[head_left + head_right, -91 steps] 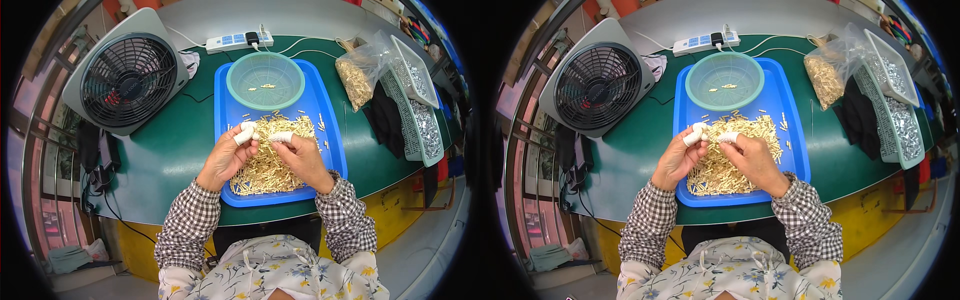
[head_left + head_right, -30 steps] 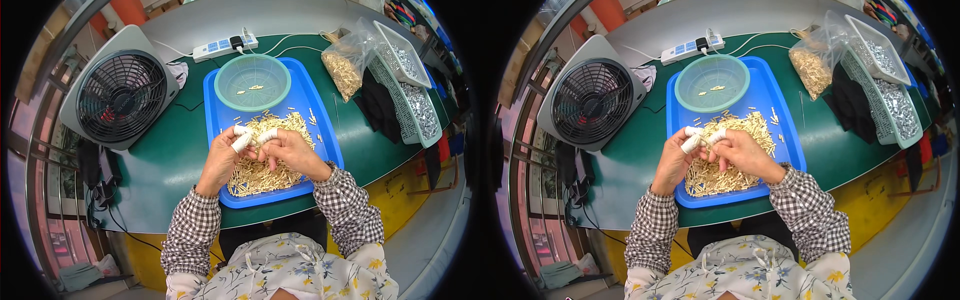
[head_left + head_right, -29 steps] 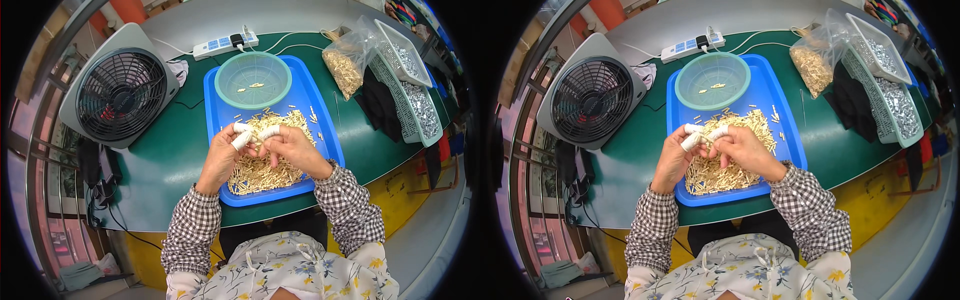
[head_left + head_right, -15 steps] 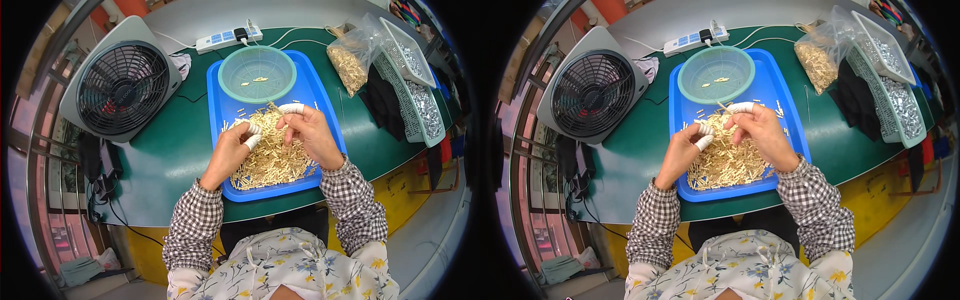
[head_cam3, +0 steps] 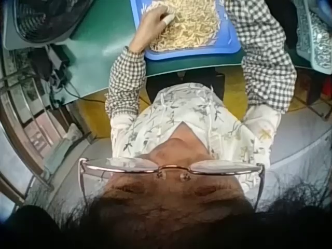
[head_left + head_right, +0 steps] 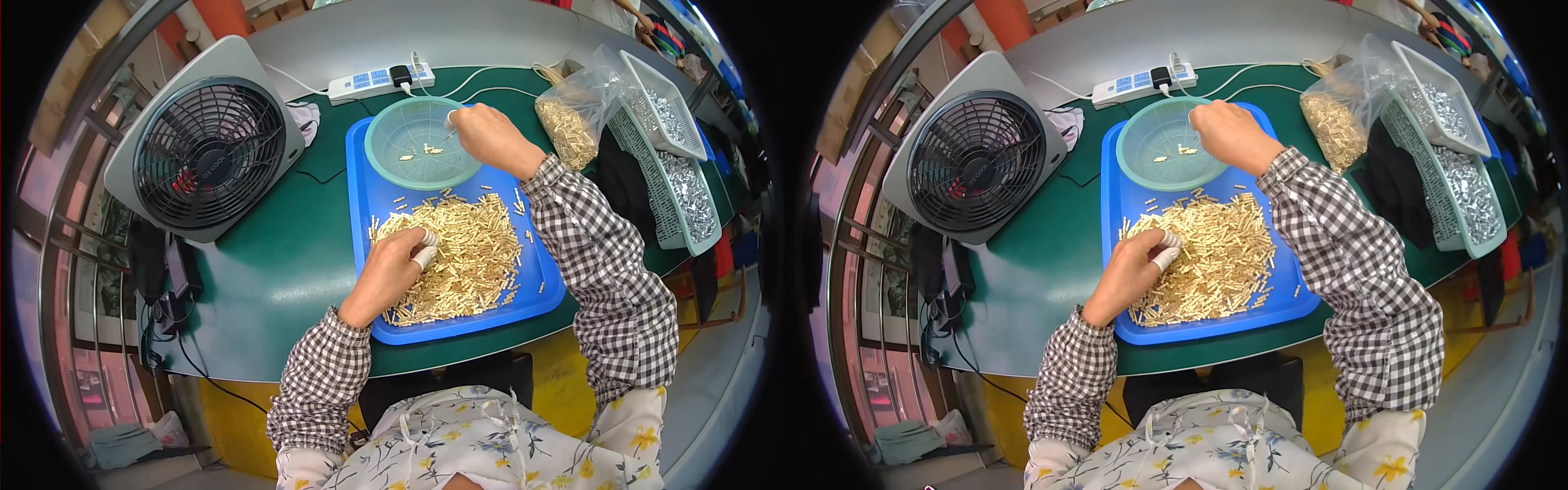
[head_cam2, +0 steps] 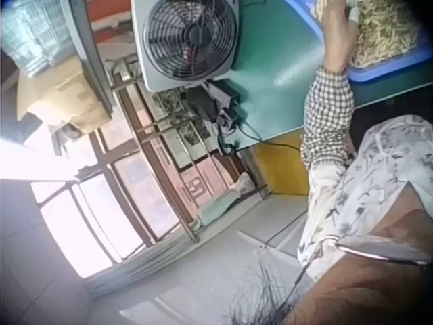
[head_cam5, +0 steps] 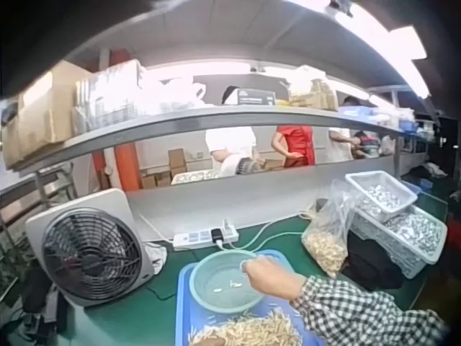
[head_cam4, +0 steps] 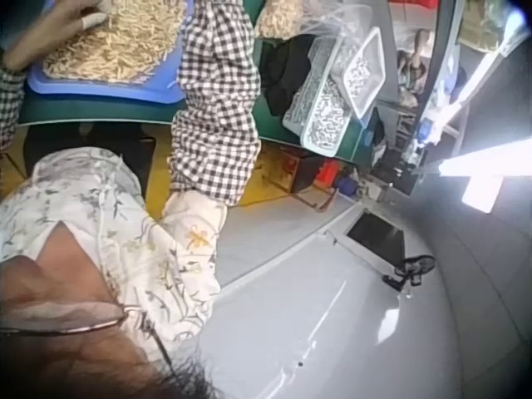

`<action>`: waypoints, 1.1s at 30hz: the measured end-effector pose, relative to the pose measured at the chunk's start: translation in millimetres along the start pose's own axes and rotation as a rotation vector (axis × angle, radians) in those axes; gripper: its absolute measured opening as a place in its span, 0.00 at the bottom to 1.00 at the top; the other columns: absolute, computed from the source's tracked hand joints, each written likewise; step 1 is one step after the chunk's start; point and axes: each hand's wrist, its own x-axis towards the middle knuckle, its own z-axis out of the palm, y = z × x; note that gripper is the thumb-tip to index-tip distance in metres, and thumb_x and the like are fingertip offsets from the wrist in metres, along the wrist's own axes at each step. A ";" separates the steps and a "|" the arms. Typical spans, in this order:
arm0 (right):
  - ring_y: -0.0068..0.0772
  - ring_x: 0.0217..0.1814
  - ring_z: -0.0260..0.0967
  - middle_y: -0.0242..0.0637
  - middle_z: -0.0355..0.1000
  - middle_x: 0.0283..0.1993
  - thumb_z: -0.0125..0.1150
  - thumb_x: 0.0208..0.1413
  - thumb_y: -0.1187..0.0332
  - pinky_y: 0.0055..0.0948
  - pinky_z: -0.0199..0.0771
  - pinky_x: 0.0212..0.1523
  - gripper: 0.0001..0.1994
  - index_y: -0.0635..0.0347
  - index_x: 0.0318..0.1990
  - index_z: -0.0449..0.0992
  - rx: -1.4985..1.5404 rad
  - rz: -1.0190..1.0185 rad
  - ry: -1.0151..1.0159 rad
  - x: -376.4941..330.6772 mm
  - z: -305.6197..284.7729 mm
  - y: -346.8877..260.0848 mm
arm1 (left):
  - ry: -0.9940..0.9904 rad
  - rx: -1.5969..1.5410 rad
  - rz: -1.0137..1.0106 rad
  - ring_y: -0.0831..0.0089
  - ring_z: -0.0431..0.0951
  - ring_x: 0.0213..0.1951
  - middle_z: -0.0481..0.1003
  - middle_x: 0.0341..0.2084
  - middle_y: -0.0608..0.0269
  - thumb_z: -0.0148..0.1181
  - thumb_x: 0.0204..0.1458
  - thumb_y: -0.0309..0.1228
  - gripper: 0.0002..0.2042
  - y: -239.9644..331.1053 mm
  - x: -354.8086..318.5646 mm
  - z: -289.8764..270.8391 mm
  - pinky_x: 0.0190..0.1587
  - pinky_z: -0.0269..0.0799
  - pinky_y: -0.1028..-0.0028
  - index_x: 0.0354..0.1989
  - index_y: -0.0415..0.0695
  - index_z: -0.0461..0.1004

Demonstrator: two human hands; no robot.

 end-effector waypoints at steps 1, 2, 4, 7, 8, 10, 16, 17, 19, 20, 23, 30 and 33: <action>0.34 0.23 0.71 0.48 0.69 0.20 0.46 0.44 0.79 0.31 0.72 0.27 0.10 0.72 0.33 0.73 0.004 0.005 0.023 2.8 -0.3 -1.8 | -0.007 0.024 0.007 0.71 0.75 0.27 0.75 0.27 0.56 0.56 0.47 0.22 0.06 0.7 -0.2 -0.2 0.29 0.70 0.74 0.33 0.34 0.71; 0.36 0.24 0.71 0.51 0.68 0.20 0.46 0.43 0.79 0.32 0.72 0.28 0.10 0.72 0.32 0.73 0.008 0.010 0.045 4.3 -1.0 -3.4 | -0.006 0.022 0.008 0.71 0.75 0.27 0.75 0.27 0.56 0.56 0.47 0.22 0.06 1.2 -0.5 -0.3 0.29 0.70 0.74 0.33 0.34 0.71; 0.40 0.25 0.71 0.51 0.69 0.22 0.47 0.43 0.79 0.34 0.72 0.28 0.09 0.72 0.31 0.73 0.072 0.067 -0.029 5.8 -10.3 -6.9 | -0.005 0.035 0.013 0.68 0.74 0.27 0.74 0.25 0.56 0.57 0.45 0.22 0.07 2.3 -1.9 -1.0 0.30 0.69 0.72 0.33 0.36 0.72; 0.48 0.29 0.72 0.53 0.71 0.26 0.49 0.44 0.77 0.36 0.72 0.28 0.06 0.70 0.30 0.72 0.198 0.188 -0.179 4.1 -25.5 -12.7 | 0.018 0.136 0.069 0.64 0.72 0.29 0.72 0.24 0.56 0.59 0.43 0.23 0.07 3.2 -4.7 -1.7 0.33 0.67 0.69 0.32 0.37 0.72; 0.43 0.29 0.72 0.51 0.72 0.27 0.50 0.46 0.76 0.34 0.72 0.28 0.07 0.70 0.31 0.73 0.403 0.275 -0.198 1.4 -27.6 -12.2 | 0.038 0.235 0.124 0.62 0.71 0.30 0.71 0.24 0.56 0.60 0.41 0.24 0.08 3.3 -5.6 -1.6 0.34 0.66 0.67 0.31 0.37 0.71; 0.33 0.30 0.74 0.47 0.74 0.30 0.52 0.49 0.74 0.29 0.73 0.28 0.08 0.69 0.35 0.73 0.814 0.451 -0.232 -6.7 -29.4 -11.8 | 0.054 0.329 0.176 0.60 0.69 0.31 0.70 0.23 0.56 0.61 0.40 0.25 0.08 2.0 -8.1 -0.6 0.36 0.66 0.65 0.30 0.38 0.71; 0.19 0.28 0.71 0.37 0.74 0.33 0.53 0.52 0.71 0.19 0.73 0.25 0.10 0.67 0.40 0.72 1.797 0.721 -0.032 -45.9 -21.5 -18.5 | 0.043 0.348 0.214 0.61 0.68 0.31 0.68 0.21 0.58 0.61 0.40 0.26 0.09 -6.6 -6.1 2.8 0.35 0.64 0.66 0.31 0.39 0.72; 0.19 0.28 0.71 0.37 0.74 0.33 0.53 0.52 0.71 0.18 0.73 0.25 0.09 0.66 0.39 0.71 1.889 0.749 -0.040 -52.4 -17.0 -18.4 | 0.044 0.349 0.243 0.60 0.68 0.29 0.68 0.20 0.58 0.60 0.40 0.26 0.09 -7.3 -5.3 3.4 0.34 0.64 0.67 0.32 0.40 0.72; 0.18 0.28 0.71 0.37 0.74 0.33 0.53 0.53 0.71 0.18 0.74 0.26 0.09 0.65 0.39 0.71 1.986 0.781 -0.047 -61.8 -11.4 -21.3 | 0.029 0.343 0.226 0.60 0.68 0.30 0.68 0.21 0.58 0.60 0.40 0.26 0.08 -5.5 -4.3 2.9 0.35 0.64 0.66 0.31 0.39 0.72; 0.18 0.28 0.71 0.36 0.73 0.32 0.53 0.53 0.71 0.17 0.74 0.26 0.08 0.65 0.38 0.71 2.001 0.732 -0.111 -64.6 -9.4 -24.6 | 0.018 0.337 0.209 0.60 0.68 0.31 0.69 0.21 0.57 0.60 0.40 0.26 0.08 -3.7 -3.8 2.2 0.35 0.64 0.66 0.29 0.39 0.72; 0.18 0.27 0.70 0.36 0.73 0.31 0.53 0.53 0.71 0.17 0.73 0.26 0.06 0.64 0.37 0.71 2.030 0.635 -0.238 -71.7 -4.0 -35.8 | -0.006 0.298 0.159 0.60 0.69 0.31 0.69 0.22 0.57 0.60 0.40 0.26 0.07 -0.3 -3.4 2.3 0.36 0.65 0.65 0.28 0.38 0.71; 0.17 0.25 0.67 0.34 0.72 0.30 0.54 0.54 0.69 0.17 0.72 0.26 0.07 0.63 0.36 0.70 2.019 0.643 -0.243 -78.0 6.8 -49.4 | 0.013 0.264 0.131 0.59 0.68 0.30 0.69 0.22 0.57 0.59 0.42 0.25 0.06 -2.7 0.6 7.5 0.35 0.64 0.65 0.28 0.38 0.71; 0.17 0.24 0.66 0.33 0.70 0.28 0.53 0.54 0.70 0.16 0.69 0.24 0.06 0.63 0.36 0.69 2.004 0.667 -0.209 -78.3 6.9 -50.1 | 0.030 0.290 0.116 0.62 0.69 0.29 0.68 0.21 0.58 0.58 0.44 0.25 0.05 -0.6 2.0 6.9 0.33 0.65 0.68 0.29 0.38 0.72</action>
